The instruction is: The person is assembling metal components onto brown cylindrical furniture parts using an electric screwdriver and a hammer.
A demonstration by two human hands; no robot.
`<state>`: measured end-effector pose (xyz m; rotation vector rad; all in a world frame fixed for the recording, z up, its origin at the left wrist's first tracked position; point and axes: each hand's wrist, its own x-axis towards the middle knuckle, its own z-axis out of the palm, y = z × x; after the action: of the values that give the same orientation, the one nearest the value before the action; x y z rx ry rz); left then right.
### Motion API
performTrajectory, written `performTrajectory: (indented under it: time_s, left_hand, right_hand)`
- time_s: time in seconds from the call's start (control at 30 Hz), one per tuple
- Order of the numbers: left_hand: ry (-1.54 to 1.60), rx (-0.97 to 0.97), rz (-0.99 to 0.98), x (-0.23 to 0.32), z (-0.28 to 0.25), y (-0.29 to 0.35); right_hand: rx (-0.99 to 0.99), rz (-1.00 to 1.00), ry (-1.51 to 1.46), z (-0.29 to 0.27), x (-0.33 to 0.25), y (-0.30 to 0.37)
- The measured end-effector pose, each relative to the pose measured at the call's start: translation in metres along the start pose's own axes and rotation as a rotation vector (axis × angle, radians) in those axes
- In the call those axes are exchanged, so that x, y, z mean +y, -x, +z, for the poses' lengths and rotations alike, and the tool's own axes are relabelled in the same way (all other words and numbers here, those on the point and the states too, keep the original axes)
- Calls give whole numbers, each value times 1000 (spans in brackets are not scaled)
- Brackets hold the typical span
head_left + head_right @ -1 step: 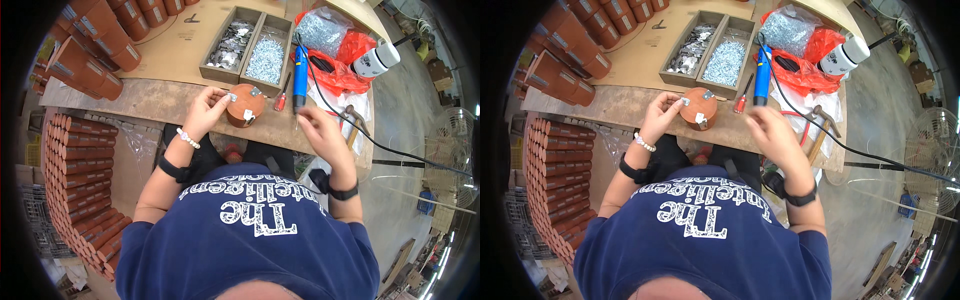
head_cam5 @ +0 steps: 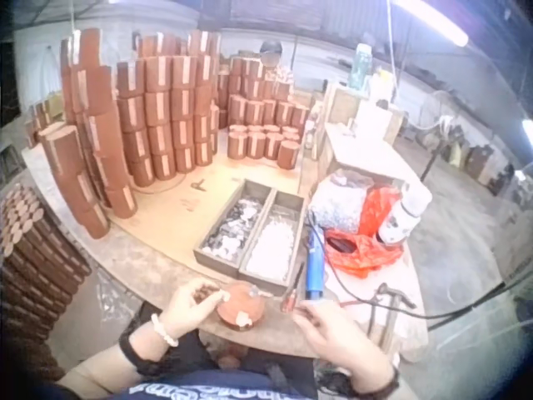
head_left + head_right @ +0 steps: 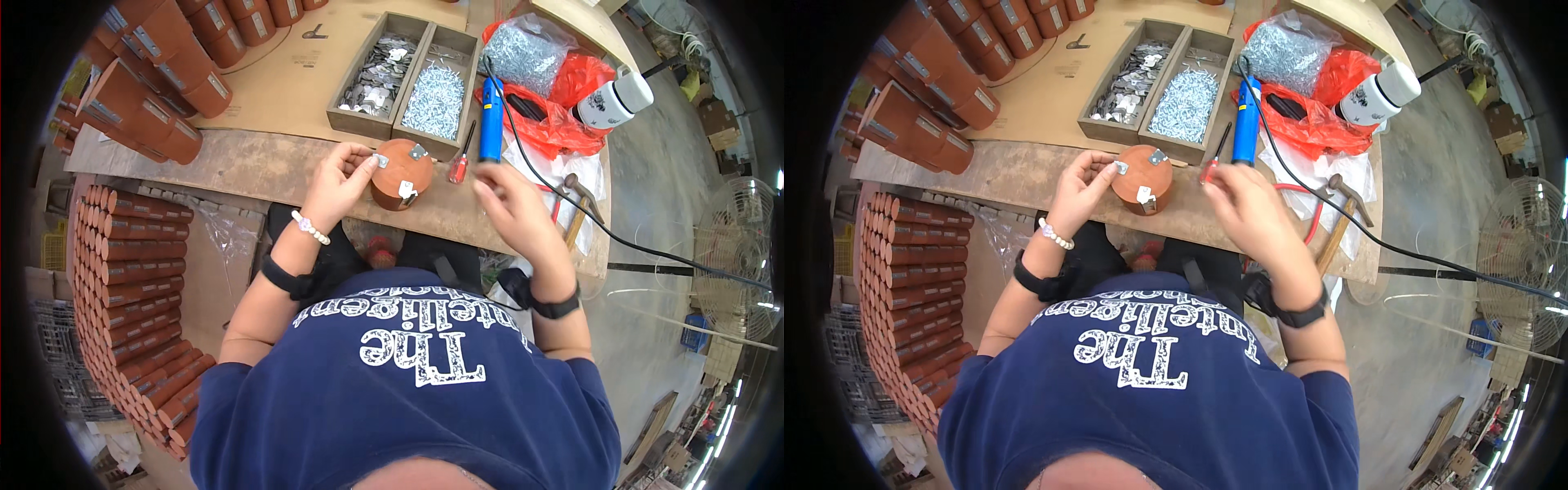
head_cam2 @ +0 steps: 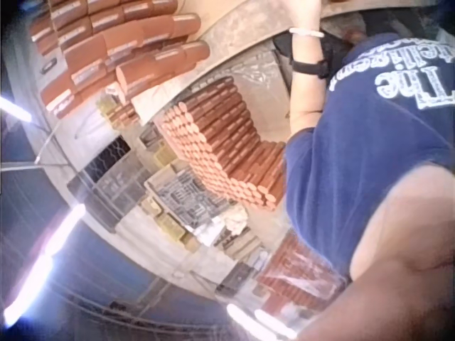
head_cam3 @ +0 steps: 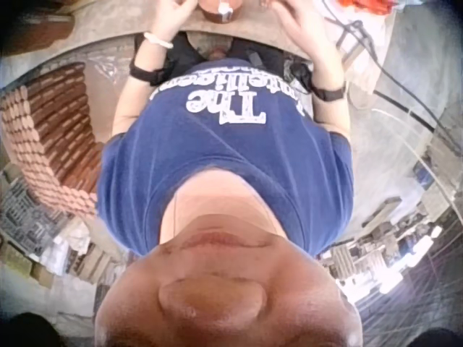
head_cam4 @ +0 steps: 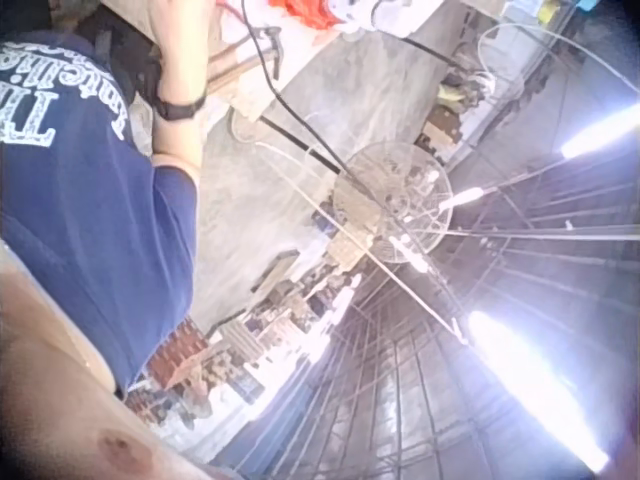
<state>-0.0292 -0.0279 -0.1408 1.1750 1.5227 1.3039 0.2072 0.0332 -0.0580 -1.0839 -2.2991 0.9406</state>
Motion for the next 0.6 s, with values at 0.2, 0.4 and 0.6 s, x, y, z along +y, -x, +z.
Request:
performTrajectory:
  time_s: [0.2, 0.4, 0.6]
  left_hand:
    - [-331, 28, 429, 17, 3, 12]
    - [-530, 12, 546, 16, 2, 16]
    - [-510, 106, 597, 10, 7, 20]
  right_hand:
    - [-7, -231, 95, 47, 12, -41]
    - [-59, -128, 13, 64, 14, -35]
    - [22, -146, 46, 72, 16, -31]
